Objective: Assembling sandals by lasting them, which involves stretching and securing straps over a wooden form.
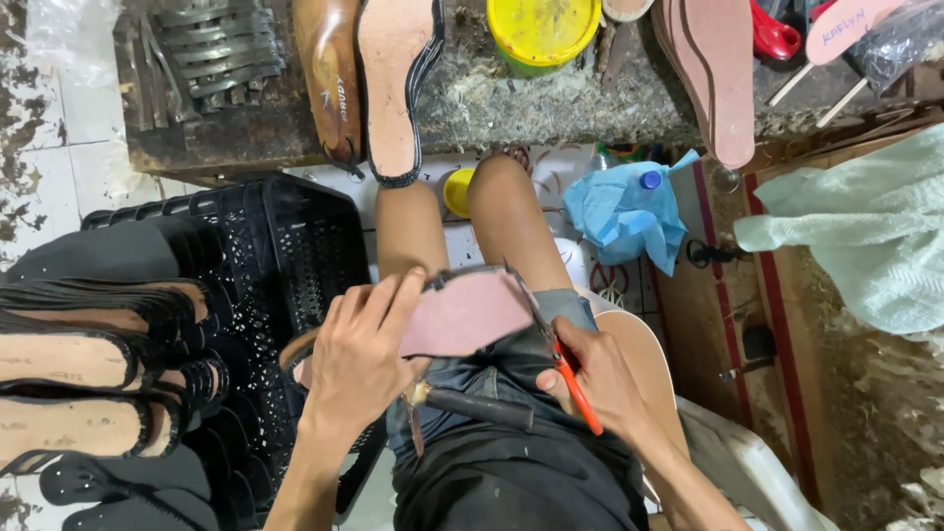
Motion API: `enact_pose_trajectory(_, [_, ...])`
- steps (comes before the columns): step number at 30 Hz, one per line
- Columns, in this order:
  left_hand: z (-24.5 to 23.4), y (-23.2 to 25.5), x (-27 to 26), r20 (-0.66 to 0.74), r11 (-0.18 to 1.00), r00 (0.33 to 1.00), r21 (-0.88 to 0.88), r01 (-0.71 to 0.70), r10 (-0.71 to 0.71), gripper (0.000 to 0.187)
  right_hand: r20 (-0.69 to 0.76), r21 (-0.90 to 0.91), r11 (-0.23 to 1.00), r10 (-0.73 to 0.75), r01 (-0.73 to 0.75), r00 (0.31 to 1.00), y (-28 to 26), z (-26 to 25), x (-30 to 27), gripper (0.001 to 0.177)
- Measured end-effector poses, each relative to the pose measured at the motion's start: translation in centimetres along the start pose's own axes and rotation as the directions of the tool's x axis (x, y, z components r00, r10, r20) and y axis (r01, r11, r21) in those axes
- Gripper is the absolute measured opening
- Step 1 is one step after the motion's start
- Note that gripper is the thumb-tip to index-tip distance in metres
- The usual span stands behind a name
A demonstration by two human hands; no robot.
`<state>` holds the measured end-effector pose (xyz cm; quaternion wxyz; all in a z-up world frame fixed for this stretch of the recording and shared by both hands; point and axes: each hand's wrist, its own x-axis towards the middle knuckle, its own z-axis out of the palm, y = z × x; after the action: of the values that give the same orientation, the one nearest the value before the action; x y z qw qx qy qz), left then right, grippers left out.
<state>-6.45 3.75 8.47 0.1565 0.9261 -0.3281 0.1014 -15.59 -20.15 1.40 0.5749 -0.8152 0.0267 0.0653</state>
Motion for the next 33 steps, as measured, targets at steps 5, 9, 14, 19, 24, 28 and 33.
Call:
enact_pose_trajectory(5, [-0.1, 0.1, 0.1, 0.016, 0.999, 0.999, 0.004, -0.045, 0.045, 0.065, 0.055, -0.072, 0.997, 0.043, -0.039, 0.998, 0.2, -0.4, -0.2, 0.052])
enact_pose_trajectory(9, [-0.3, 0.0, 0.0, 0.04, 0.998, 0.997, 0.011, -0.065, 0.064, 0.068, 0.063, -0.072, 0.997, 0.041, -0.037, 0.997, 0.4, -0.4, -0.2, 0.051])
enact_pose_trajectory(14, [-0.9, 0.3, 0.7, 0.054, 0.992, 0.991, 0.007, -0.125, 0.125, 0.067, 0.081, -0.136, 0.989, 0.063, -0.051, 0.995, -0.1, -0.7, 0.1, 0.053])
enact_pose_trajectory(19, [-1.0, 0.0, 0.9, 0.072, 0.986, 0.986, 0.06, -0.154, 0.15, 0.066, 0.07, -0.119, 0.992, 0.059, -0.05, 0.996, 0.5, -0.9, 0.0, 0.047])
enact_pose_trajectory(24, [-0.1, -0.8, 0.6, 0.067, 0.983, 0.985, 0.087, -0.164, 0.159, 0.066, 0.032, -0.13, 0.991, 0.023, -0.019, 0.999, 0.2, -1.3, -0.2, 0.046])
enact_pose_trajectory(28, [-0.5, 0.1, 1.1, 0.019, 0.999, 0.999, -0.022, 0.026, -0.026, 0.067, -0.012, -0.006, 0.999, -0.049, 0.049, 0.999, -0.8, -1.3, 0.0, 0.048])
enact_pose_trajectory(33, [0.8, 0.5, 0.6, -0.009, 0.968, 0.978, -0.148, 0.203, -0.206, 0.076, -0.03, 0.149, 0.988, -0.042, 0.046, 0.999, -1.9, -0.1, -0.1, 0.055])
